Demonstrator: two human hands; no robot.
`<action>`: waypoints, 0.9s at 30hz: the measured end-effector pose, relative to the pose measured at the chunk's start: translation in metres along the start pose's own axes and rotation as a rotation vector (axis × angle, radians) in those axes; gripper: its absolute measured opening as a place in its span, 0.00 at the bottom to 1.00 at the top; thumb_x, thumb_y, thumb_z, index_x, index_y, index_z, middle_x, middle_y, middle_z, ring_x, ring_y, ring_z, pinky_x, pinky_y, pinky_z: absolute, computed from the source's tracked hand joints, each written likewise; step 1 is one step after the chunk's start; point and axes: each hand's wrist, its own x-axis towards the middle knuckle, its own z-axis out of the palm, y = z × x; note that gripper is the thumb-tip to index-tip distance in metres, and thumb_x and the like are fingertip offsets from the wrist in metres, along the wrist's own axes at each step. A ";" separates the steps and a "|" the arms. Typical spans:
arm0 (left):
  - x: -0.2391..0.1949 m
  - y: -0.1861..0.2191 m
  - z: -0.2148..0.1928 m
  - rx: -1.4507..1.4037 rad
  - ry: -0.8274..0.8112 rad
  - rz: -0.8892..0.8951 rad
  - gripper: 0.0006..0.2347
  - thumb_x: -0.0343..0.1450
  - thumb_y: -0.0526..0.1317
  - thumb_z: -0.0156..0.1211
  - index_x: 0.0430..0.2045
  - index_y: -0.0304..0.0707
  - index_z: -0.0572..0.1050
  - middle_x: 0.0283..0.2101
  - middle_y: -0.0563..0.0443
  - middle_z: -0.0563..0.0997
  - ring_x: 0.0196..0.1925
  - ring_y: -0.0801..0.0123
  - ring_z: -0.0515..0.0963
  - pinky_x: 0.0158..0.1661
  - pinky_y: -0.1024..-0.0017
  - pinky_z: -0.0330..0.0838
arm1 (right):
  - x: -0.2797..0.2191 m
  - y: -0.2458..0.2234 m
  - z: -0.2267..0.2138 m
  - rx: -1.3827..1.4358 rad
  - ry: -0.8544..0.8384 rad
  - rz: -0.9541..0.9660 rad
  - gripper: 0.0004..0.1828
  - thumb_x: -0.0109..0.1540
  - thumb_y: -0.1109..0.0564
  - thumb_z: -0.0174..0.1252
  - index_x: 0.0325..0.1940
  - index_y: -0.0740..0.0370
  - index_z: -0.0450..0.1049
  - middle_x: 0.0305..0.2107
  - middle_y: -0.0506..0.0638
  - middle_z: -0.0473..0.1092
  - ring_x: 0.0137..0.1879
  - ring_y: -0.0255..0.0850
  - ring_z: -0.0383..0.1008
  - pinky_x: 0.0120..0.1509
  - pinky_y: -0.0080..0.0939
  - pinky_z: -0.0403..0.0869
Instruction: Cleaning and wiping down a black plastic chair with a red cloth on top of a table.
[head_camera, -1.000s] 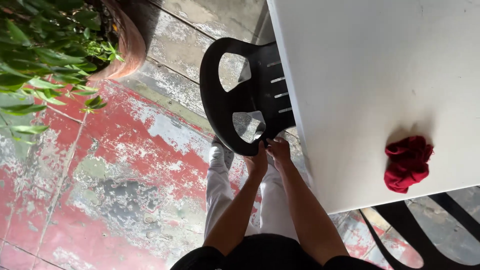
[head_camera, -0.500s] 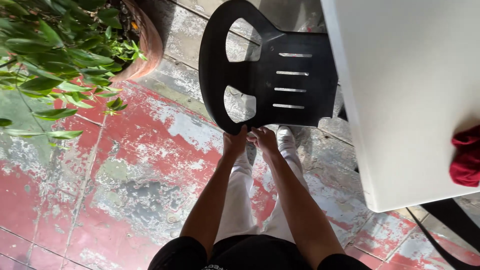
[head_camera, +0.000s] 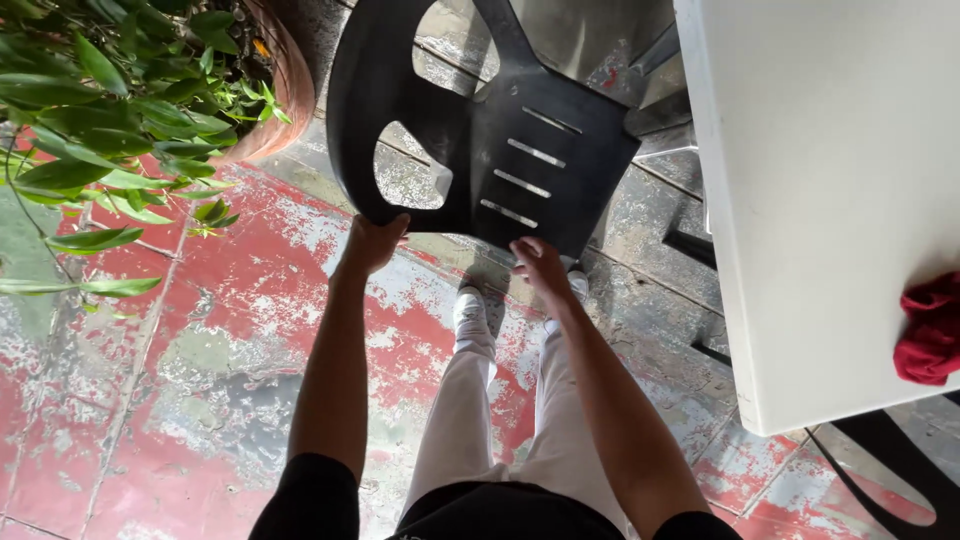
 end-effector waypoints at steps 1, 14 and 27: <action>-0.006 0.010 -0.010 0.093 0.027 -0.029 0.11 0.74 0.42 0.62 0.33 0.28 0.82 0.30 0.47 0.86 0.34 0.70 0.86 0.35 0.68 0.79 | 0.005 0.001 -0.009 -0.019 0.048 0.042 0.34 0.65 0.36 0.52 0.70 0.55 0.63 0.62 0.48 0.68 0.53 0.44 0.81 0.50 0.49 0.78; -0.032 -0.091 0.168 -0.413 0.371 -0.151 0.22 0.72 0.44 0.65 0.56 0.28 0.73 0.44 0.43 0.85 0.45 0.67 0.83 0.45 0.71 0.76 | 0.204 -0.009 -0.130 -0.090 0.141 -0.324 0.31 0.67 0.43 0.58 0.68 0.62 0.65 0.57 0.53 0.75 0.53 0.43 0.78 0.58 0.44 0.75; 0.034 -0.151 0.292 -0.704 0.513 -0.653 0.38 0.75 0.62 0.64 0.63 0.19 0.64 0.44 0.43 0.70 0.44 0.63 0.71 0.42 0.65 0.71 | 0.276 -0.103 -0.142 -0.969 0.314 -0.380 0.49 0.62 0.25 0.60 0.71 0.65 0.62 0.63 0.64 0.66 0.67 0.59 0.68 0.73 0.70 0.55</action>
